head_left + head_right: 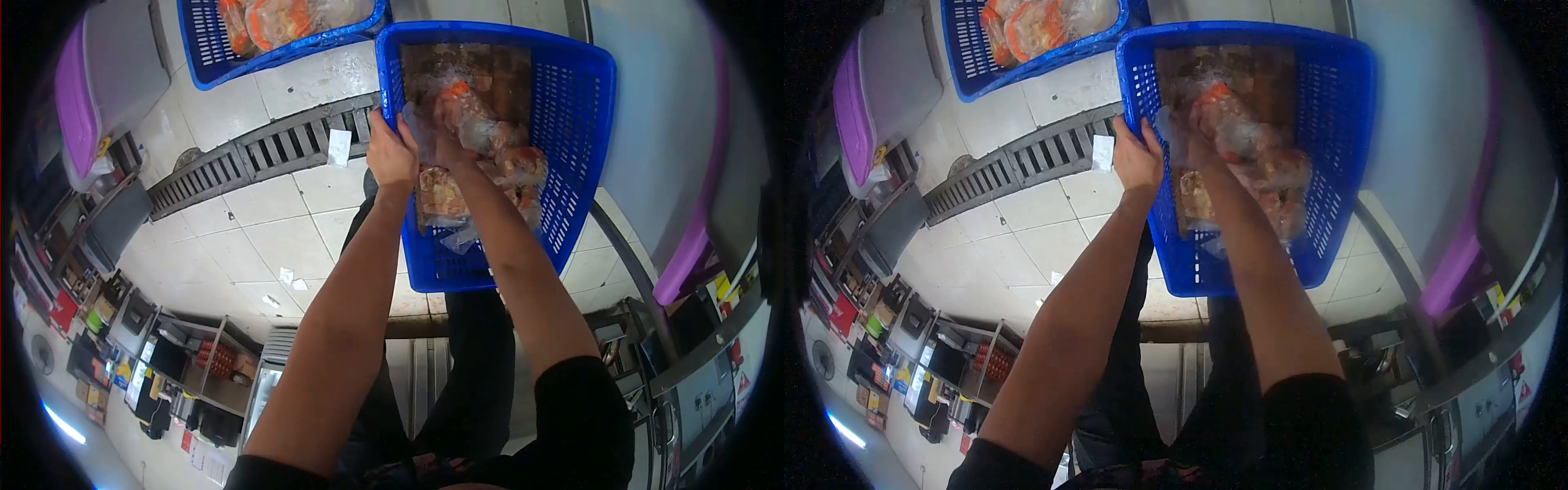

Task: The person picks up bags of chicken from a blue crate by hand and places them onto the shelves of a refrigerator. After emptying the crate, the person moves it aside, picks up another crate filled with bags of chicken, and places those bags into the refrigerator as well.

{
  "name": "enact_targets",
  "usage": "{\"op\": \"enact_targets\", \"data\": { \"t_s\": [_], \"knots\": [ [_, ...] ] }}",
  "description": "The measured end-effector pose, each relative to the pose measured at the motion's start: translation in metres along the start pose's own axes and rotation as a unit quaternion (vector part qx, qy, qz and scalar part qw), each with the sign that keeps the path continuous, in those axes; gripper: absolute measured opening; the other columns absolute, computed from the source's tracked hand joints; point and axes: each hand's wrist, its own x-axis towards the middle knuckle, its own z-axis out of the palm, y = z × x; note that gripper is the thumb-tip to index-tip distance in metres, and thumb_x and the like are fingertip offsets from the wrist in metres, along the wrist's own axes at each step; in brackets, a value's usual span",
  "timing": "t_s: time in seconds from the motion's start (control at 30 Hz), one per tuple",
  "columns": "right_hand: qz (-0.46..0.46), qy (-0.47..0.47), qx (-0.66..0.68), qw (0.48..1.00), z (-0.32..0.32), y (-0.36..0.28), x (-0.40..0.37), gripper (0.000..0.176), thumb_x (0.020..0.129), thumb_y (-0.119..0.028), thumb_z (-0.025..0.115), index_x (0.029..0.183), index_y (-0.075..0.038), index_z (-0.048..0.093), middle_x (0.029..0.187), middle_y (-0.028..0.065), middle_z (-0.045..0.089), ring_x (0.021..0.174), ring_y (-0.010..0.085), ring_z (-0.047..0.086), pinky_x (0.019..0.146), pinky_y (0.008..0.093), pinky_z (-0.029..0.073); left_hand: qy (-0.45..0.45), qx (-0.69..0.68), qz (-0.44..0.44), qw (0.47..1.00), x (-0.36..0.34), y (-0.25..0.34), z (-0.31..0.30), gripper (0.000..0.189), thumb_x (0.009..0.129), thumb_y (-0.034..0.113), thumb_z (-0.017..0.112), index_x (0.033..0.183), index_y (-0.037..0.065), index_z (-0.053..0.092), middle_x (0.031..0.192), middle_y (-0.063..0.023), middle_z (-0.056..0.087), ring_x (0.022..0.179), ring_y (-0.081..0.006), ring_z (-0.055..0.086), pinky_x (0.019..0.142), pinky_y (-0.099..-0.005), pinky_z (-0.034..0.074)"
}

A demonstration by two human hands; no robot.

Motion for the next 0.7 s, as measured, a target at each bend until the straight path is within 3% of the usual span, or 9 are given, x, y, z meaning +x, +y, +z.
{"op": "enact_targets", "data": {
  "t_s": [0.07,0.17,0.23,0.27,0.33,0.37,0.5,0.6,0.7],
  "knots": [
    [0.011,-0.031,0.001,0.999,0.029,0.002,0.016,0.071,0.088,-0.031,0.066,0.15,-0.011,0.037,0.158,0.0236,0.028,0.144,0.0365,0.034,0.111,0.0518,0.038,-0.013,0.007,-0.018,1.0,-0.001,0.002,-0.002,0.025,0.099,0.023,0.054,0.113,0.003,0.048,0.09,-0.0265,0.067,0.081,-0.0491,0.064,0.069,-0.0569,0.049],
    [0.184,-0.142,0.23,0.945,0.042,0.024,0.014,0.042,0.092,-0.027,0.06,0.129,-0.007,0.06,0.137,0.022,0.055,0.127,0.0349,0.054,0.101,0.0481,0.046,0.001,0.009,0.006,1.0,-0.002,-0.001,-0.003,0.024,0.098,0.022,0.055,0.111,0.004,0.045,0.088,-0.0284,0.065,0.076,-0.0509,0.063,0.063,-0.059,0.049],
    [0.19,0.002,0.206,0.96,-0.005,0.023,-0.013,0.026,0.095,-0.024,0.055,0.101,-0.003,0.069,0.102,0.0158,0.069,0.1,0.0302,0.065,0.087,0.0426,0.05,0.002,0.005,0.003,1.0,0.0,-0.002,0.001,0.024,0.098,0.022,0.055,0.11,0.004,0.045,0.087,-0.028,0.065,0.076,-0.0508,0.063,0.063,-0.0582,0.05],
    [0.213,0.175,0.269,0.923,0.021,0.047,-0.022,0.026,0.094,-0.026,0.056,0.1,-0.004,0.07,0.095,0.0119,0.07,0.087,0.0285,0.067,0.077,0.0415,0.052,0.005,0.002,0.0,1.0,0.0,-0.001,0.001,0.024,0.098,0.022,0.055,0.11,0.004,0.045,0.087,-0.028,0.065,0.076,-0.0508,0.063,0.063,-0.0582,0.05],
    [0.242,0.283,0.448,0.813,0.031,0.092,-0.045,0.019,0.092,-0.024,0.057,0.091,-0.008,0.067,0.08,0.0029,0.065,0.068,0.0199,0.062,0.062,0.0359,0.05,0.002,0.006,-0.004,1.0,-0.001,-0.001,0.001,0.024,0.098,0.022,0.055,0.11,0.004,0.045,0.088,-0.0275,0.065,0.075,-0.0507,0.063,0.063,-0.0575,0.05],
    [0.253,0.218,0.563,0.756,0.015,0.107,-0.064,0.014,0.091,-0.022,0.058,0.084,-0.011,0.064,0.072,-0.0021,0.057,0.063,0.013,0.055,0.057,0.0313,0.046,0.005,0.005,-0.008,1.0,-0.002,-0.001,0.001,0.024,0.098,0.022,0.055,0.11,0.004,0.045,0.088,-0.0275,0.065,0.075,-0.0507,0.063,0.063,-0.0575,0.05],
    [0.234,0.224,0.634,0.702,-0.12,0.057,-0.127,0.014,0.091,-0.016,0.053,0.078,-0.015,0.053,0.075,-0.0041,0.048,0.07,0.0078,0.05,0.066,0.0246,0.043,-0.004,0.017,-0.019,1.0,-0.001,-0.001,0.0,0.024,0.098,0.023,0.055,0.11,0.004,0.045,0.092,-0.028,0.065,0.077,-0.0503,0.063,0.064,-0.0569,0.051],
    [0.174,0.219,0.749,0.6,-0.203,0.005,-0.146,0.006,0.092,-0.016,0.054,0.094,-0.01,0.056,0.088,0.0,0.054,0.08,0.011,0.054,0.072,0.0273,0.047,-0.026,0.014,-0.041,0.999,0.0,-0.007,0.0,0.026,0.098,0.025,0.055,0.114,0.005,0.047,0.096,-0.028,0.065,0.082,-0.0494,0.064,0.067,-0.0557,0.051],
    [0.074,0.153,0.849,0.501,-0.258,-0.059,-0.119,0.02,0.093,-0.016,0.055,0.11,-0.006,0.059,0.101,0.004,0.059,0.089,0.0142,0.058,0.078,0.0299,0.05,-0.032,0.01,-0.001,0.999,-0.008,-0.028,0.013,0.028,0.098,0.027,0.054,0.118,0.007,0.048,0.096,-0.0266,0.066,0.083,-0.0487,0.064,0.068,-0.055,0.051]
  ]
}}
